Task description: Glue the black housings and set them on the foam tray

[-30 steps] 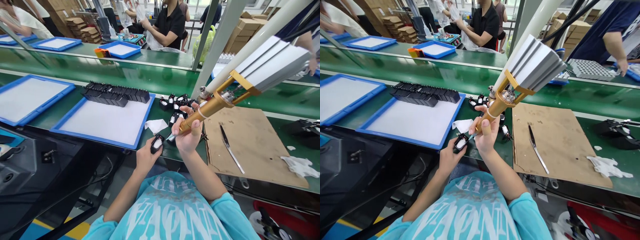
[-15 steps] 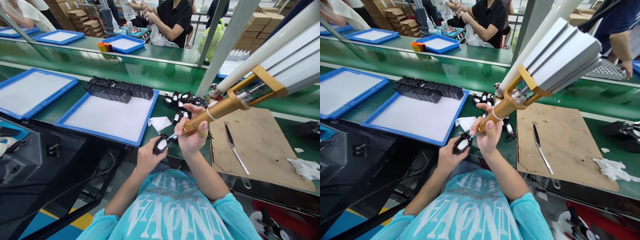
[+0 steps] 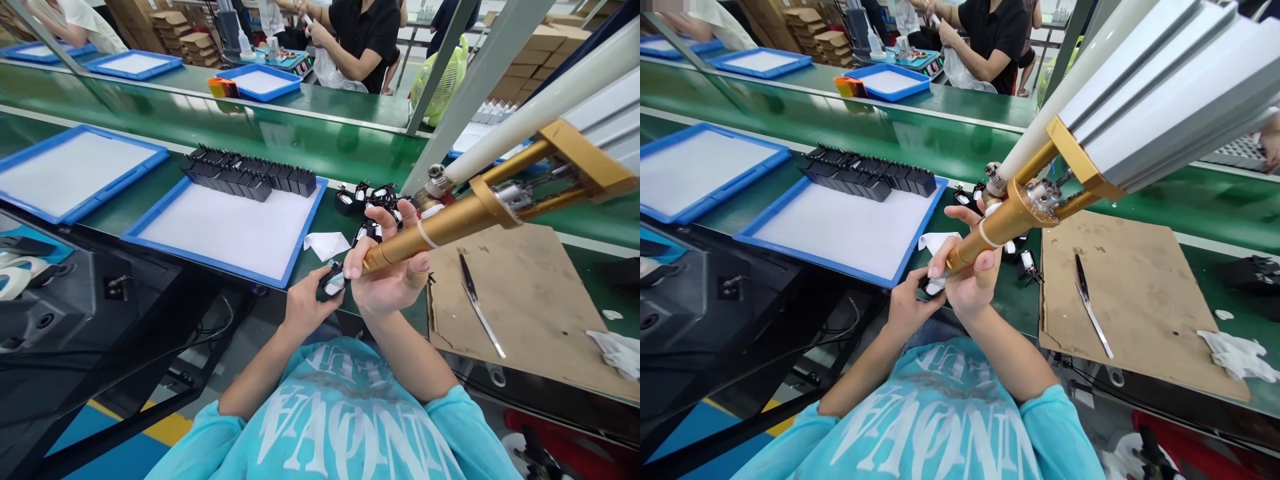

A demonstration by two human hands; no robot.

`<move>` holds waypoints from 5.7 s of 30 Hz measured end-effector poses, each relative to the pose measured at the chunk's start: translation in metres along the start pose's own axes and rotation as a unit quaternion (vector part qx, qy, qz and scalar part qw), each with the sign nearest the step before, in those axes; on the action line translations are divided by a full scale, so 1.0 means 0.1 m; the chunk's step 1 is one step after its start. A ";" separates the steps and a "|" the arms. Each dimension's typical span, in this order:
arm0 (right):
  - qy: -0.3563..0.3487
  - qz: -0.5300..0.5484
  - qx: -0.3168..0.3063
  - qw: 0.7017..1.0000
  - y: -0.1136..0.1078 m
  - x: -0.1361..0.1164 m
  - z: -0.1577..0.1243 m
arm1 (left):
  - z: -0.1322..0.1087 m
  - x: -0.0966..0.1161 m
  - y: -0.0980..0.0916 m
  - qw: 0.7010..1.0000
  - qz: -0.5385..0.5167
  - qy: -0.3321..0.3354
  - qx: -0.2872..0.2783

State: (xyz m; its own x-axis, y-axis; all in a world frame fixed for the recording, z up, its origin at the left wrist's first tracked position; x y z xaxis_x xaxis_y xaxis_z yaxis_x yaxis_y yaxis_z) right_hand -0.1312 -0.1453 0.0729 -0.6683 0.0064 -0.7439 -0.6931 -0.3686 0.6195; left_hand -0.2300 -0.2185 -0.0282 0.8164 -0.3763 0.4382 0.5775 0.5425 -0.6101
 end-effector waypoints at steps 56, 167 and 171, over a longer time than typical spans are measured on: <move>-0.028 0.014 0.024 0.999 -0.51 -0.19 -0.04 | 0.16 -0.31 -0.04 0.984 -0.125 -0.025 -0.122; -0.048 -0.007 0.021 0.999 -0.39 -0.05 0.09 | 0.12 0.04 0.12 0.996 -0.011 -0.047 -0.081; -0.049 0.008 0.017 0.999 -0.31 -0.02 0.08 | 0.16 0.07 0.19 0.997 -0.020 -0.032 -0.065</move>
State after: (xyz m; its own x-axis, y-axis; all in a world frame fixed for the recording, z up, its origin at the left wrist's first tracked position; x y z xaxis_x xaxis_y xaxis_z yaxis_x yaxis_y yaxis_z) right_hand -0.1101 -0.1267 0.0572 -0.7012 0.0914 -0.7070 -0.6900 -0.3368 0.6407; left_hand -0.2135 -0.1989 -0.0265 0.7933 -0.3445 0.5021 0.6086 0.4247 -0.6702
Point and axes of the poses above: each hand's wrist, its own z-axis towards the middle knuckle, its own y-axis out of the palm, x = y × z, the point moved 1 cm from there along z, towards the middle knuckle, and after that the axes turned 15 degrees about y, right-handed, at the moved point
